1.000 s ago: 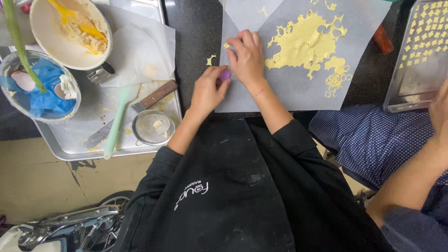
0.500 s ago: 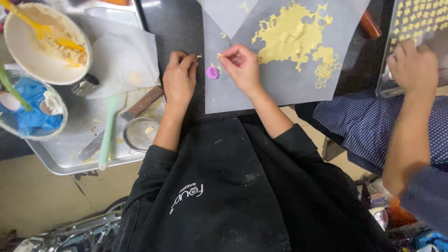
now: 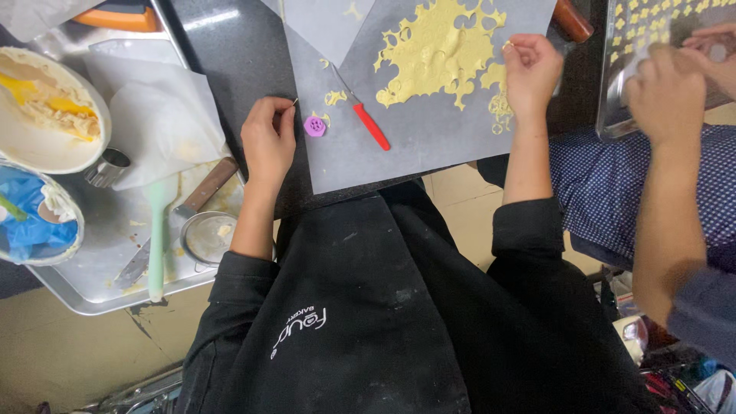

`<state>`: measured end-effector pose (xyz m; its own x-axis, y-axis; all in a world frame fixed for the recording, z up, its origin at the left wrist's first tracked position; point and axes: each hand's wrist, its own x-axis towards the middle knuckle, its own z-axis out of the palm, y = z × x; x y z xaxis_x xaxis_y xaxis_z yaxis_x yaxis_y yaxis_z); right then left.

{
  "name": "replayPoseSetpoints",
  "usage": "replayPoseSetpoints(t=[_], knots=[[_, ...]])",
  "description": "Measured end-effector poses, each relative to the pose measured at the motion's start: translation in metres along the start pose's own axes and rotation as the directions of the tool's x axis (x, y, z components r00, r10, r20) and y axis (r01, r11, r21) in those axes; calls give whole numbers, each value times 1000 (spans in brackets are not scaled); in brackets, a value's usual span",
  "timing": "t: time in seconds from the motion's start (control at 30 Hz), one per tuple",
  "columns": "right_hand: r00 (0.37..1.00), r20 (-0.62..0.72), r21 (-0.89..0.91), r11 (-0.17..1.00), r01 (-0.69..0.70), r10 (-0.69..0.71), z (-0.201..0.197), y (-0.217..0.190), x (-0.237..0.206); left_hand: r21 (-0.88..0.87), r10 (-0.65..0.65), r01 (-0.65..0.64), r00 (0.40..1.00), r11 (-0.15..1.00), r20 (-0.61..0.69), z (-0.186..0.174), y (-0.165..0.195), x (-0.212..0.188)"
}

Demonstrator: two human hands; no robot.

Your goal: The person uses a small purple flower-shaped cutter to press into a thin sheet of yellow dough, then removes the cutout and places it on a metal tray. They repeat this process multiple times, occasionally using a small red-handled knife to clean the cutter or adjust the dough.

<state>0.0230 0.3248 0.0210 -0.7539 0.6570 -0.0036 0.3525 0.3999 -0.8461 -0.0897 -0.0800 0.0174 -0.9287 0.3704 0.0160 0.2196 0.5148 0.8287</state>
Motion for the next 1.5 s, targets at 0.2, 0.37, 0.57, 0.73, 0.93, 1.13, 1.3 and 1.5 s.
replayPoseSetpoints(t=[0.2,0.37,0.57,0.73,0.93,1.13,1.3,1.5], knots=[[977,5,-291,935,205,-212,-9,-3,13,-35,30,-30,999,999,25,17,15,6],[915,21,-437,819,371,-403,-4,-7,15,-12,-2,2,1000,1000,23,24,15,11],[892,84,-405,803,438,-445,4,-8,29,-22,2,-3,1000,1000,-23,23,20,13],[878,173,-302,824,479,-446,24,-19,20,-8,-50,49,998,999,-47,17,27,6],[921,203,-156,918,366,-332,67,-52,-44,48,53,-55,997,997,49,30,44,16],[842,381,-85,893,443,-381,92,-71,-117,159,227,-250,963,955,147,81,63,56],[842,413,-40,917,397,-346,92,-62,-129,193,268,-317,932,928,244,107,66,82],[855,410,-39,930,365,-318,88,-54,-135,135,237,-274,942,952,236,105,62,81]])
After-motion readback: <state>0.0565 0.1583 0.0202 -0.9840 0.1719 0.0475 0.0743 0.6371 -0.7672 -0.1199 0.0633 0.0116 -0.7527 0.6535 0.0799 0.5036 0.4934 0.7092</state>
